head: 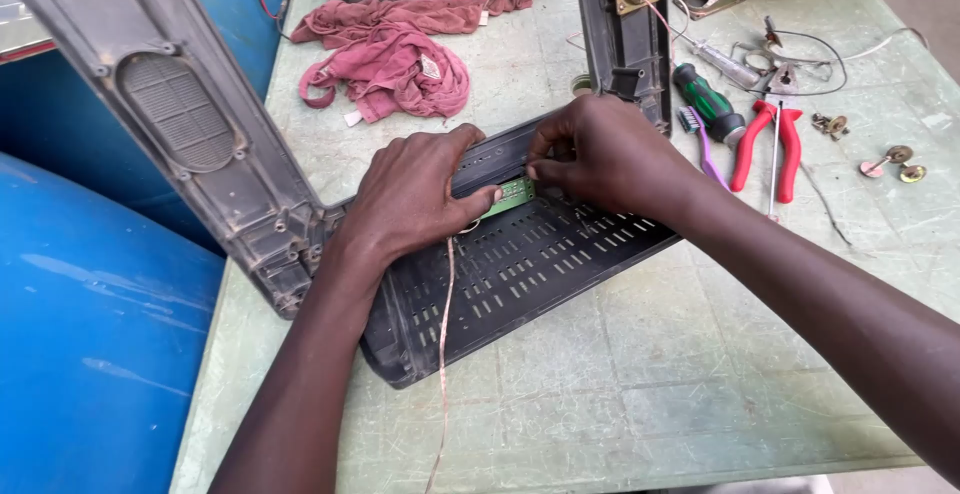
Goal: Installing and securing a circuit board into a plastic electronic housing using a screwdriver.
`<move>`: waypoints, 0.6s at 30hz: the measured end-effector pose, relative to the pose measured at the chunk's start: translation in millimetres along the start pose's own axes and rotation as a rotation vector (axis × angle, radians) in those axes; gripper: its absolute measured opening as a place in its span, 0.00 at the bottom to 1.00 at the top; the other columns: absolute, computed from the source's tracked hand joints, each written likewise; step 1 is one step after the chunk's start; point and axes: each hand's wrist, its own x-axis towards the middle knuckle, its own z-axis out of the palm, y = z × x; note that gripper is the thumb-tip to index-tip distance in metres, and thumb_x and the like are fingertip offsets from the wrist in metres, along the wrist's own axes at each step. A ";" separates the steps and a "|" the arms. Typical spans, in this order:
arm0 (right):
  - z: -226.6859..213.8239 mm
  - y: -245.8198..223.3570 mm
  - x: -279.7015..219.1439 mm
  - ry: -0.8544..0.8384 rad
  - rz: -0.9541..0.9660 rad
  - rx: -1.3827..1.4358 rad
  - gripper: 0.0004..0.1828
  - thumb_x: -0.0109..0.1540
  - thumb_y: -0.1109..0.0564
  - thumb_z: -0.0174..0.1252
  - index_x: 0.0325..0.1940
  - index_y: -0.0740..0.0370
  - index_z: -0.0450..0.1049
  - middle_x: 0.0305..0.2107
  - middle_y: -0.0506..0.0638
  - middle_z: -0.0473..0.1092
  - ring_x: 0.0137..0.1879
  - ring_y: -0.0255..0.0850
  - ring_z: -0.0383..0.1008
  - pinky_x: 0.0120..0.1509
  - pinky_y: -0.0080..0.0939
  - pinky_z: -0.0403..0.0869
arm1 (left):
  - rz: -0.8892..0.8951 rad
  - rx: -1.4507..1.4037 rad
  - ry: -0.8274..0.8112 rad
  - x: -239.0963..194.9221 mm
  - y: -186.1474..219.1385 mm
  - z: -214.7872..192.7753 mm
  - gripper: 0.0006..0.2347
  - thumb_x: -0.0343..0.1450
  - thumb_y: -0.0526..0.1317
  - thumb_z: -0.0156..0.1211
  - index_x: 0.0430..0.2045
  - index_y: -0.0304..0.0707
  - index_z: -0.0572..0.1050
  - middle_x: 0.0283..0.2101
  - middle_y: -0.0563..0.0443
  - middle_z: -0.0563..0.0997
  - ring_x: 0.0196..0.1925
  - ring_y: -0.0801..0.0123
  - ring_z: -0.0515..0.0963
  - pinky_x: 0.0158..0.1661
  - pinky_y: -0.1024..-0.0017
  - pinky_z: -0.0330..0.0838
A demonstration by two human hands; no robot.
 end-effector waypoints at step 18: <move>-13.7 -11.9 5.3 -0.204 0.006 -0.067 0.01 0.51 0.59 0.64 0.27 0.56 0.80 0.18 0.49 0.75 0.33 0.50 0.78 0.43 0.49 0.73 | 0.049 -0.105 0.057 3.1 -20.4 8.9 0.14 0.72 0.33 0.43 0.48 0.33 0.75 0.28 0.34 0.81 0.32 0.34 0.81 0.39 0.40 0.72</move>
